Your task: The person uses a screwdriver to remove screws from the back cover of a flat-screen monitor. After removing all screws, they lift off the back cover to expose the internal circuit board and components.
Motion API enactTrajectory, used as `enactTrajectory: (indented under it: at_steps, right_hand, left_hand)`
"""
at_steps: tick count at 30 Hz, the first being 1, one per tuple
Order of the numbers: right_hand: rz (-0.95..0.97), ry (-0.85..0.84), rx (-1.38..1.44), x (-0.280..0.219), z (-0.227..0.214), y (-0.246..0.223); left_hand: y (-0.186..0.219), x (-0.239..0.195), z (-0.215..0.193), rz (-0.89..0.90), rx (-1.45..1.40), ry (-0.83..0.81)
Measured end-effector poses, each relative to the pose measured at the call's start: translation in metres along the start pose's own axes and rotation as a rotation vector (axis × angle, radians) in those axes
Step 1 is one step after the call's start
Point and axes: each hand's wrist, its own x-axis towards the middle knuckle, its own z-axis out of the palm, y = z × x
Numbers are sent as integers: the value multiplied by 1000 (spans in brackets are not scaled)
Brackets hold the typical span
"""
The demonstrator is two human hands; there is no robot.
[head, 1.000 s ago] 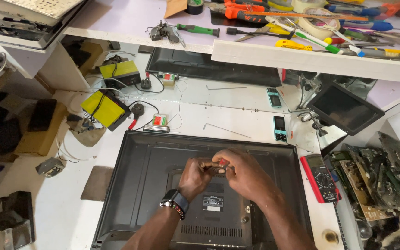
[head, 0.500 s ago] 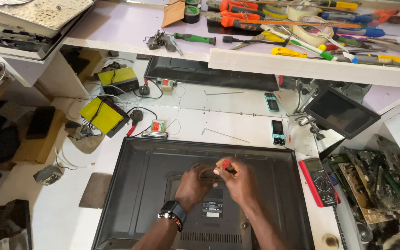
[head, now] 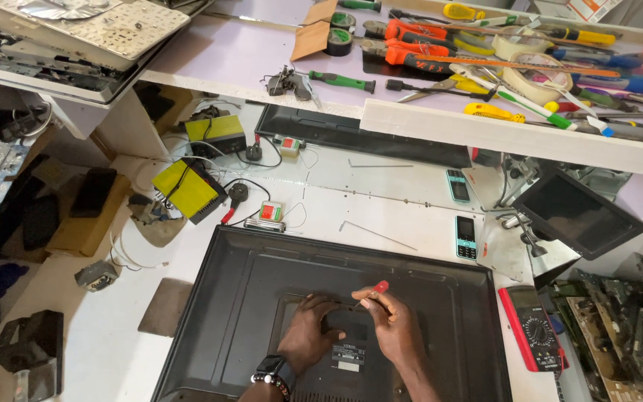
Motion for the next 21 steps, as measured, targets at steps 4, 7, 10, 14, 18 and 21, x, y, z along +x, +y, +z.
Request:
enactTrajectory:
  at_steps: [4, 7, 10, 14, 18, 21]
  right_hand:
    - [-36, -7, 13, 2, -1, 24]
    - [10, 37, 42, 3, -2, 18]
    - [-15, 83, 39, 3, -3, 22]
    - [29, 64, 62, 2, -6, 18]
    - [-18, 132, 60, 2, -3, 13]
    - [73, 83, -30, 2, -4, 20]
  left_hand:
    - [1, 1, 1, -42, 2, -10]
    - [2, 0, 1, 27, -24, 32]
    - [-2, 0, 4, -59, 8, -34]
    - [1, 1, 4, -9, 6, 22]
    - [4, 0, 1, 18, 3, 23]
    - [-7, 1, 8, 25, 8, 31]
